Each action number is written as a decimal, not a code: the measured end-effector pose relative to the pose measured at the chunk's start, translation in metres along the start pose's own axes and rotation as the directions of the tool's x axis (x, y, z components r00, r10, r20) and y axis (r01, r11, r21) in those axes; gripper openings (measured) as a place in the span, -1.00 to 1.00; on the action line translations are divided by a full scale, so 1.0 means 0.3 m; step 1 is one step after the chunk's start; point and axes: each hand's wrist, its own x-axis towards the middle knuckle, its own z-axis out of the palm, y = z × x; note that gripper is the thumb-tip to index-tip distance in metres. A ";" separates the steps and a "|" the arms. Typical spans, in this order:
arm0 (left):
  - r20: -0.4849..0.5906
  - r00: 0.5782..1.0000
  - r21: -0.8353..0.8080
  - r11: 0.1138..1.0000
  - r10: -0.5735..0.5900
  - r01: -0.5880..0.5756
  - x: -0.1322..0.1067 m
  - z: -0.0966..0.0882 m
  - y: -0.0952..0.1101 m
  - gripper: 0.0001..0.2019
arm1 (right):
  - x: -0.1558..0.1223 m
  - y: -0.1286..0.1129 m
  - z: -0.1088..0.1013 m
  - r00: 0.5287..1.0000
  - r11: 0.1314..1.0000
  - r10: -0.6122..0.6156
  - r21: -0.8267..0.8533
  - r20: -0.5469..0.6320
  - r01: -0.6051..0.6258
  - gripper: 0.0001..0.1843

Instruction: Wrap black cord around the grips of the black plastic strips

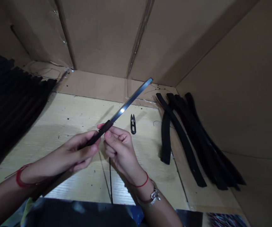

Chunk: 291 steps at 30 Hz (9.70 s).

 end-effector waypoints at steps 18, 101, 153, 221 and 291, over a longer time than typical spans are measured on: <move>0.069 0.998 -0.584 0.811 0.001 0.040 0.013 0.019 -0.035 -0.71 | 0.004 0.009 -0.004 1.000 0.999 -0.024 -0.030 0.001 0.024 -0.70; 0.106 0.970 -0.194 0.952 -0.220 0.237 0.025 0.003 -0.044 -0.45 | -0.020 0.021 -0.002 0.986 0.917 -0.154 -0.362 0.061 0.166 -0.60; 0.110 0.993 -0.432 0.902 0.048 0.004 -0.001 0.026 -0.051 -0.63 | -0.026 0.013 0.007 0.994 0.994 -0.061 -0.095 -0.092 0.052 -0.76; 0.278 0.953 -0.479 0.877 0.121 0.029 0.013 0.036 -0.061 -0.66 | -0.025 0.016 0.021 0.991 0.997 -0.071 -0.014 -0.112 0.070 -0.75; -0.354 0.928 0.534 0.840 0.117 0.097 0.005 0.045 -0.038 -0.83 | -0.014 0.020 0.016 0.842 0.660 -0.530 -0.672 -0.101 0.335 -0.84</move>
